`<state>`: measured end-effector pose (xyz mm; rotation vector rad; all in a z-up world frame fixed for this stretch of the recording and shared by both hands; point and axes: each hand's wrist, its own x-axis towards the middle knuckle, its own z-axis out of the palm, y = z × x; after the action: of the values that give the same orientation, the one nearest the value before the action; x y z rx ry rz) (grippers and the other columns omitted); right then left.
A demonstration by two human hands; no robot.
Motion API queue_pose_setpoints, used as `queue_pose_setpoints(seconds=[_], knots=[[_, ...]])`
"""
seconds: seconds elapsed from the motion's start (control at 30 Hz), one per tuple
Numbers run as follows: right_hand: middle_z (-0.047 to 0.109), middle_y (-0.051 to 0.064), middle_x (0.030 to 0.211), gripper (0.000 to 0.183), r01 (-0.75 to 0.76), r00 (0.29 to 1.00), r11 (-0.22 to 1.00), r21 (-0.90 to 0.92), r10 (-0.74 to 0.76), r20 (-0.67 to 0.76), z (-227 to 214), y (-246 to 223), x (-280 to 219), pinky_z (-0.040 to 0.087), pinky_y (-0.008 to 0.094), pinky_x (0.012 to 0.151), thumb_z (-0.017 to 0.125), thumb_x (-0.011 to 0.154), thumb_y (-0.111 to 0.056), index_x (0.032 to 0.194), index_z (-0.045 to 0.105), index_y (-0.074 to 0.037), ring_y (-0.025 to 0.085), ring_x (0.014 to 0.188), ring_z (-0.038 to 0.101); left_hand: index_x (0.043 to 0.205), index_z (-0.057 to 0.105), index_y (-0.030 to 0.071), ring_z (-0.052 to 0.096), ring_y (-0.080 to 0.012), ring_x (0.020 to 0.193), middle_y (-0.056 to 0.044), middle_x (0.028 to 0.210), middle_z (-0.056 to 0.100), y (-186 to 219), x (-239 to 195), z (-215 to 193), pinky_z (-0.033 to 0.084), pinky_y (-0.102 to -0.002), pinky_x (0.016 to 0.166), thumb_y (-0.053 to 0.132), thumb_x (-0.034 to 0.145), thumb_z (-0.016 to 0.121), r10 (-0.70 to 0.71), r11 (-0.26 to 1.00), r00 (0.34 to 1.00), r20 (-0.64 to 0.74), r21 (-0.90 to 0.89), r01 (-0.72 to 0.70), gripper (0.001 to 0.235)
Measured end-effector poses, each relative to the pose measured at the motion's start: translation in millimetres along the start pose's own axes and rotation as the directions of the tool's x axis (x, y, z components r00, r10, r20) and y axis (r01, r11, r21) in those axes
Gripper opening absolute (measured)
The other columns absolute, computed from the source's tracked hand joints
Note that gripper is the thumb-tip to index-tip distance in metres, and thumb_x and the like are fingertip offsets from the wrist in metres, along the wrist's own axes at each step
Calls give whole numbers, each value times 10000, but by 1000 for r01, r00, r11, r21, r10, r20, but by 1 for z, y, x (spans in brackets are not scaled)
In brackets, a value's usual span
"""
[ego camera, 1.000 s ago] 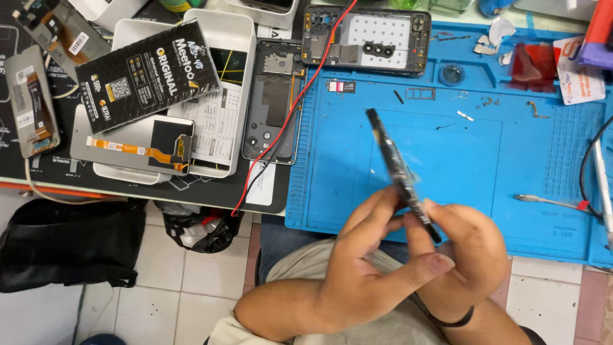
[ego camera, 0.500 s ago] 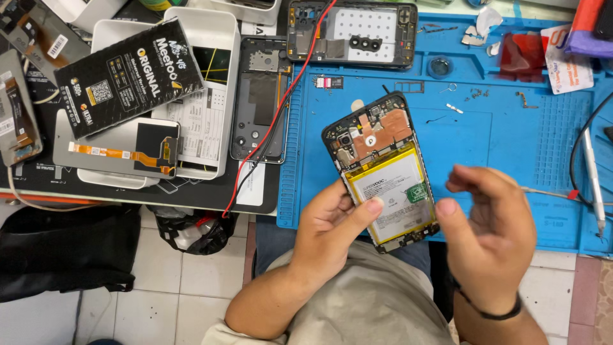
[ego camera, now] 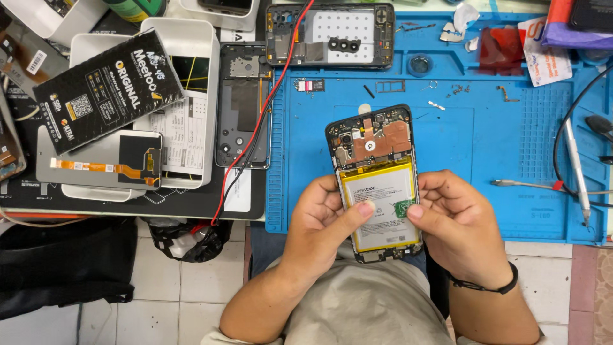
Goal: The person scrapes adhesive residue from a smartphone back cover using a metal tool, then places a new battery into the phone chassis and aligns the back cover. The person handles the phone, battery, and back cover throughout the process.
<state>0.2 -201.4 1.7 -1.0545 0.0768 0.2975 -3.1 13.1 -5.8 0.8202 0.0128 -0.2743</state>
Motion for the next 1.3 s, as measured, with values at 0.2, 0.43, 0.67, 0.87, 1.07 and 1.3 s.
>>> queue_pose_setpoints(seconds=[0.2,0.43,0.67,0.87,1.07,1.3], knots=[[704,165,1206,327,-69,995,997,18,68,75,-12,-1,1,534,394,975,655,933,59,1256,605,47,223,1114,671,1365,468,-55,673,-202,1121,-185,1213,691,2,-1,0,560,-355,990,0,983,686,-110,993,994,7,41,110,444],[716,198,1195,324,-77,986,988,-134,56,-156,-60,-24,-19,541,397,936,596,974,51,1296,591,84,254,1073,695,1397,535,-61,701,-249,990,-209,1112,717,29,-9,-38,588,-387,902,37,963,671,41,998,954,-297,61,-24,466],[713,205,1166,341,-103,960,949,-297,18,-279,-91,-40,-38,541,389,944,560,1010,20,1342,580,100,251,1058,695,969,741,-49,710,-248,1033,-211,1098,730,32,-29,-59,579,-378,933,-71,951,741,279,928,928,-249,320,-193,29],[721,191,1144,342,-166,968,950,-263,106,-227,-56,-20,-14,551,357,887,625,944,38,1272,588,127,223,1017,696,892,647,15,687,-225,1135,-164,1160,701,31,-18,-42,566,-356,1001,-69,887,785,251,905,960,-125,382,-187,162],[718,140,1007,427,-162,976,929,-333,101,-193,-17,-16,21,570,293,845,664,914,19,1325,576,90,163,922,695,951,674,37,734,-223,1053,-111,1057,739,37,-8,-27,582,-334,943,26,807,885,407,570,907,108,746,-344,256],[710,105,926,412,-84,967,811,-579,-74,-243,7,-15,24,548,226,723,708,908,12,1271,525,74,110,831,678,975,695,54,732,-244,1048,-85,1071,749,39,-2,-22,564,-354,947,82,804,897,426,446,889,171,815,-371,266]])
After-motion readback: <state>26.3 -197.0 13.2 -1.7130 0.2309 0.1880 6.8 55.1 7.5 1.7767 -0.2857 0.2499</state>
